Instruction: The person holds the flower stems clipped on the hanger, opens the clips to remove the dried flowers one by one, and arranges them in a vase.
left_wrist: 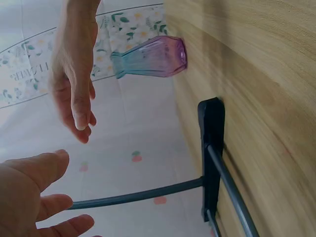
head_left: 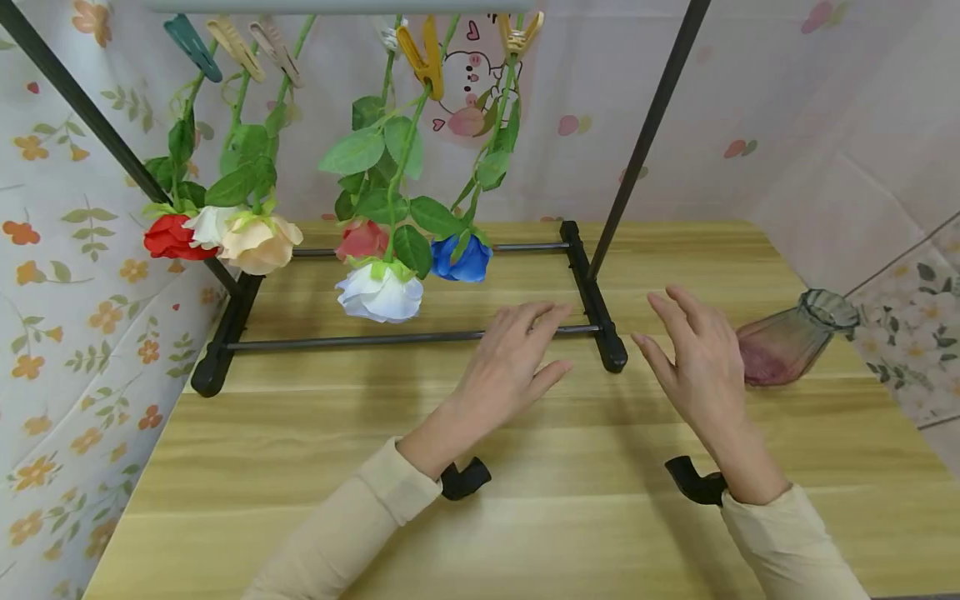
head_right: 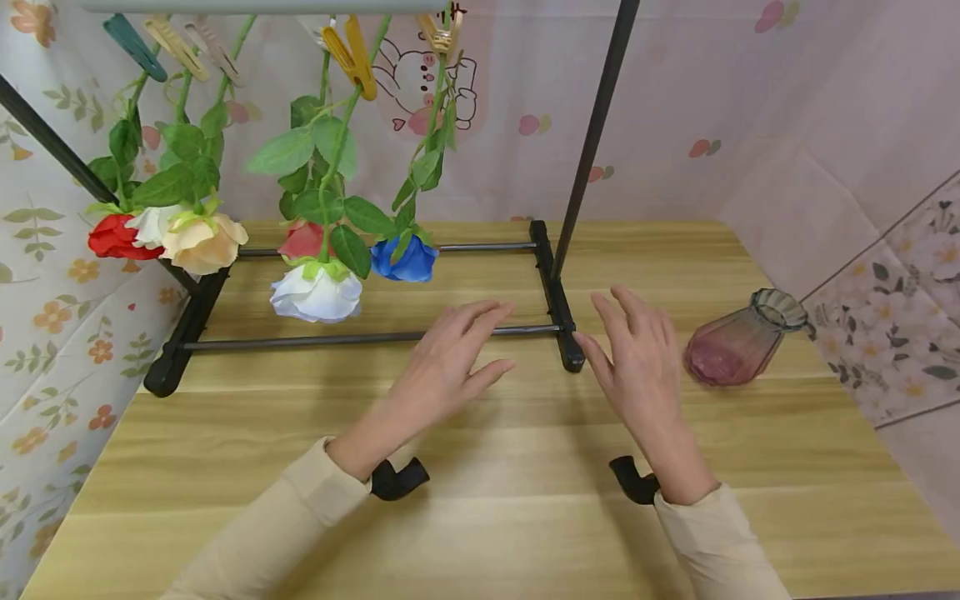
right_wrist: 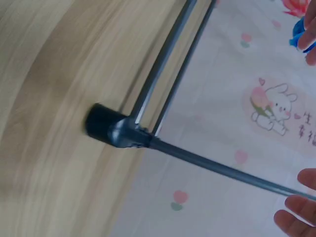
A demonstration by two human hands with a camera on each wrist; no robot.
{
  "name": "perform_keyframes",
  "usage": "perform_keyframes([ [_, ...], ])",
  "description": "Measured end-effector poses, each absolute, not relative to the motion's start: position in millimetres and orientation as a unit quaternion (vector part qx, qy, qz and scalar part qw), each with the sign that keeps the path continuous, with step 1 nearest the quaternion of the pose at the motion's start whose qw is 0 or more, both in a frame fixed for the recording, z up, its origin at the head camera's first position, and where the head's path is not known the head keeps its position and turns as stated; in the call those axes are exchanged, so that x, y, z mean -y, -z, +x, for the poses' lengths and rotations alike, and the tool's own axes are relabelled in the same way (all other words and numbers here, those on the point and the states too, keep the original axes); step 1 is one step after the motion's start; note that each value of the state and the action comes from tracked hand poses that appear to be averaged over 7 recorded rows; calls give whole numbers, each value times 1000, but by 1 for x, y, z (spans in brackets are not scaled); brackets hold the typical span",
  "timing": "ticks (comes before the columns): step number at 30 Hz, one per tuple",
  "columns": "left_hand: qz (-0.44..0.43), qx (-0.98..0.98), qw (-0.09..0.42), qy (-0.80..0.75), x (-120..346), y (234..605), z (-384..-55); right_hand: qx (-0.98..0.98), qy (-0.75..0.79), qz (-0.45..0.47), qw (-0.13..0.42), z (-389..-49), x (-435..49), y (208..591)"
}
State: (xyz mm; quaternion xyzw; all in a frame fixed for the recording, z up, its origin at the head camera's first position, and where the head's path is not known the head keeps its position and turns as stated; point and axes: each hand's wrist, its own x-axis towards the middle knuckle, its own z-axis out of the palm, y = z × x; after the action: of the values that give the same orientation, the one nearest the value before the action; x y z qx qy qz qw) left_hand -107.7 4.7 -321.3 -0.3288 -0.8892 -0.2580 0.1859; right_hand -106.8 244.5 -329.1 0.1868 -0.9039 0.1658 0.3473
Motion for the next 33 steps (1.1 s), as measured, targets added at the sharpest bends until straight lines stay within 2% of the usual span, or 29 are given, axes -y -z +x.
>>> perform_keyframes([
  [11, -296, 855, 279, 322, 14, 295, -110, 864, -177, 271, 384, -120, -223, 300],
  [18, -290, 822, 341, 350, 27, 278, -113, 859, -137, 329, 368, -135, -206, 260],
  [23, -287, 798, 375, 374, 40, 257, -122, 831, -134, 363, 400, -150, -186, 229],
  [28, -255, 811, 355, 389, 46, 238, -137, 804, -141, 387, 429, -162, -166, 197],
  [33, -211, 852, 275, 392, 46, 227, -149, 794, -90, 409, 440, -172, -152, 171],
])
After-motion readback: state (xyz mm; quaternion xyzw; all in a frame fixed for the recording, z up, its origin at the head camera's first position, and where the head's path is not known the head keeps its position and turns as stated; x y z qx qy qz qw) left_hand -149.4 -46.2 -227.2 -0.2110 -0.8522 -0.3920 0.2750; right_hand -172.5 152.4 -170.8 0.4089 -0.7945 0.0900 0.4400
